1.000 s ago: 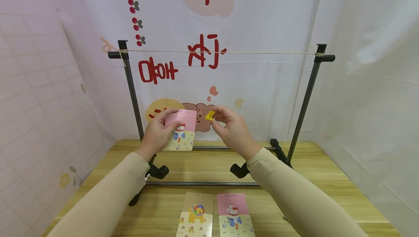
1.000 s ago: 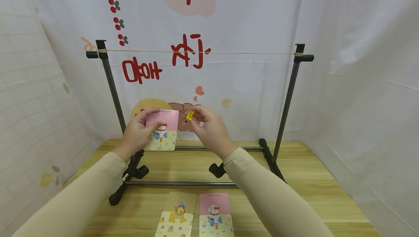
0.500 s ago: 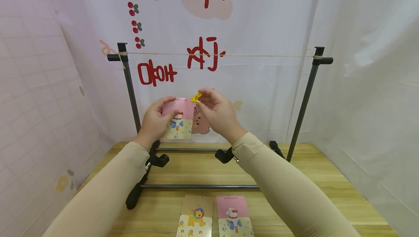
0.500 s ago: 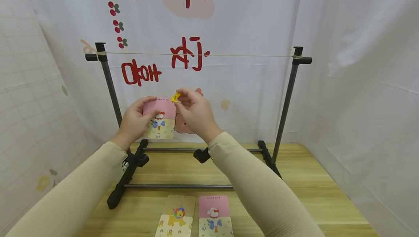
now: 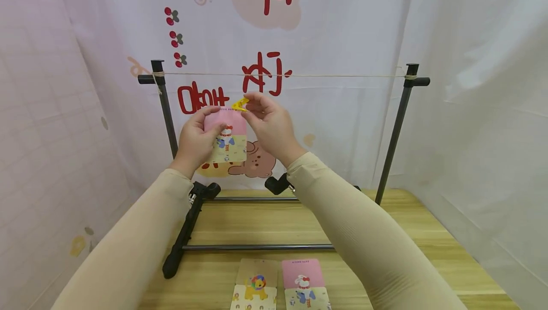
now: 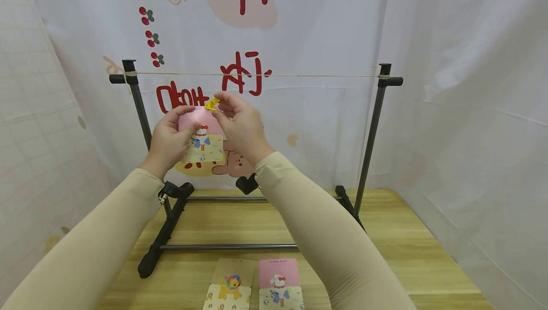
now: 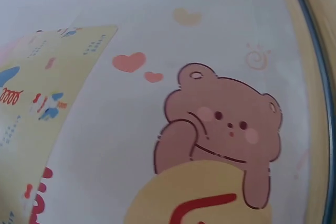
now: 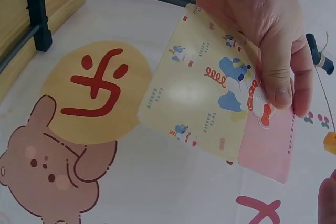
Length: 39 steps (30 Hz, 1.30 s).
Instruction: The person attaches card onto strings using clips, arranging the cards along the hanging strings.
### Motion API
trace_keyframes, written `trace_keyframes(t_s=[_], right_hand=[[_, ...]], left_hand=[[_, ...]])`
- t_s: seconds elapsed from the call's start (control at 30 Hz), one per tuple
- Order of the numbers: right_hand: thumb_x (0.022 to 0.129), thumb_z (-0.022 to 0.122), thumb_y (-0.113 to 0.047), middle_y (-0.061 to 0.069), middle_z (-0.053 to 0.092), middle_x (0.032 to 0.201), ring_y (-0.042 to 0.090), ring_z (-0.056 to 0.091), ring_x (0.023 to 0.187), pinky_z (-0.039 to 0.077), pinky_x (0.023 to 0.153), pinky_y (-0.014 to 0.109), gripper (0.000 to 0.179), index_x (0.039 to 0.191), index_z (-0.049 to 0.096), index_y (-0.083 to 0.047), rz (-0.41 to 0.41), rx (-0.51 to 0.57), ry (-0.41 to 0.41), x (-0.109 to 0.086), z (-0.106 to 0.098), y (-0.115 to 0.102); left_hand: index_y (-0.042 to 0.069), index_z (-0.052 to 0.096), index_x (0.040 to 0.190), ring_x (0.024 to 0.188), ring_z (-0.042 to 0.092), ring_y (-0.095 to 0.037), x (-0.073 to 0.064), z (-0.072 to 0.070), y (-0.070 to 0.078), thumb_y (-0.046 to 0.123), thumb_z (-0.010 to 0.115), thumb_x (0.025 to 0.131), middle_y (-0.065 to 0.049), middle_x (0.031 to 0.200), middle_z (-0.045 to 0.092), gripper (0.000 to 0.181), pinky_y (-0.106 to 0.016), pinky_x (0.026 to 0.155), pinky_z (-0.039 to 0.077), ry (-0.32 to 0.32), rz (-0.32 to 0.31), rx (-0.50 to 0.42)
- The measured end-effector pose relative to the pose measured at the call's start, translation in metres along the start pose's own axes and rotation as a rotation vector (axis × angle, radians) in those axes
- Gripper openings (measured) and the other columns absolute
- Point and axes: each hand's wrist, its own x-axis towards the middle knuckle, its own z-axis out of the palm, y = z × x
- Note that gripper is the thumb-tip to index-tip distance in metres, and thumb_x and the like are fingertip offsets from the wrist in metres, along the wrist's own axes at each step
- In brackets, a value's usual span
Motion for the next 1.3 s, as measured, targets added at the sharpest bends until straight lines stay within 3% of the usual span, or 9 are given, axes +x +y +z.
trace_keyframes(t_s=[0.3,0.47,0.6,0.73,1.0,1.23,1.3], right_hand=[[0.102,0.070,-0.012,0.008,0.075,0.125,0.018,0.073,0.115,0.057,0.100,0.023,0.034,0.135,0.066,-0.008,0.007,-0.013,0.061,0.025,-0.001,-0.009],[0.102,0.069,-0.011,0.007,0.075,0.120,0.016,0.072,0.108,0.056,0.098,0.020,0.029,0.131,0.068,-0.009,-0.007,-0.038,0.129,0.038,0.001,-0.009],[0.102,0.069,-0.012,0.006,0.077,0.113,0.014,0.069,0.098,0.056,0.088,0.017,0.025,0.127,0.071,-0.010,-0.035,-0.083,0.180,0.045,0.001,-0.011],[0.102,0.070,-0.014,0.004,0.078,0.118,0.013,0.072,0.095,0.054,0.077,0.016,0.024,0.126,0.072,-0.011,-0.066,-0.134,0.204,0.051,0.000,-0.016],[0.105,0.067,-0.021,0.001,0.077,0.124,0.015,0.075,0.101,0.048,0.064,0.016,0.026,0.130,0.071,-0.016,-0.035,-0.292,0.177,0.060,-0.002,-0.023],[0.106,0.065,-0.022,-0.003,0.076,0.124,0.012,0.068,0.071,0.042,0.056,0.019,0.026,0.132,0.070,-0.019,0.047,-0.337,0.139,0.067,-0.003,-0.026],[0.106,0.064,-0.021,-0.003,0.075,0.124,0.008,0.069,0.073,0.045,0.058,0.019,0.026,0.132,0.069,-0.019,0.069,-0.327,0.122,0.068,-0.003,-0.027]], left_hand=[[0.034,0.059,0.144,0.115,0.069,-0.022,0.017,0.002,0.019,0.036,0.071,0.100,-0.004,0.139,0.061,0.046,-0.030,0.088,0.062,0.047,0.015,-0.054],[0.036,0.058,0.144,0.114,0.070,-0.021,0.025,0.001,0.027,0.037,0.071,0.100,-0.005,0.138,0.060,0.047,-0.030,0.089,0.062,0.064,0.018,-0.061],[0.037,0.059,0.144,0.111,0.069,-0.019,0.030,0.000,0.031,0.037,0.071,0.099,-0.004,0.136,0.061,0.046,-0.026,0.088,0.061,0.089,0.016,-0.059],[0.037,0.060,0.143,0.110,0.069,-0.019,0.035,-0.001,0.035,0.035,0.071,0.099,-0.002,0.135,0.060,0.045,-0.025,0.090,0.061,0.105,0.019,-0.073],[0.039,0.060,0.144,0.112,0.068,-0.019,0.043,-0.002,0.040,0.039,0.070,0.099,-0.001,0.138,0.060,0.046,-0.029,0.094,0.061,0.102,0.030,-0.069],[0.037,0.060,0.143,0.111,0.066,-0.017,0.046,-0.002,0.042,0.032,0.069,0.101,0.002,0.135,0.059,0.043,-0.023,0.090,0.060,0.082,0.047,-0.107],[0.037,0.060,0.143,0.112,0.064,-0.018,0.046,-0.003,0.043,0.030,0.068,0.102,0.002,0.135,0.058,0.042,-0.023,0.091,0.060,0.073,0.054,-0.111]])
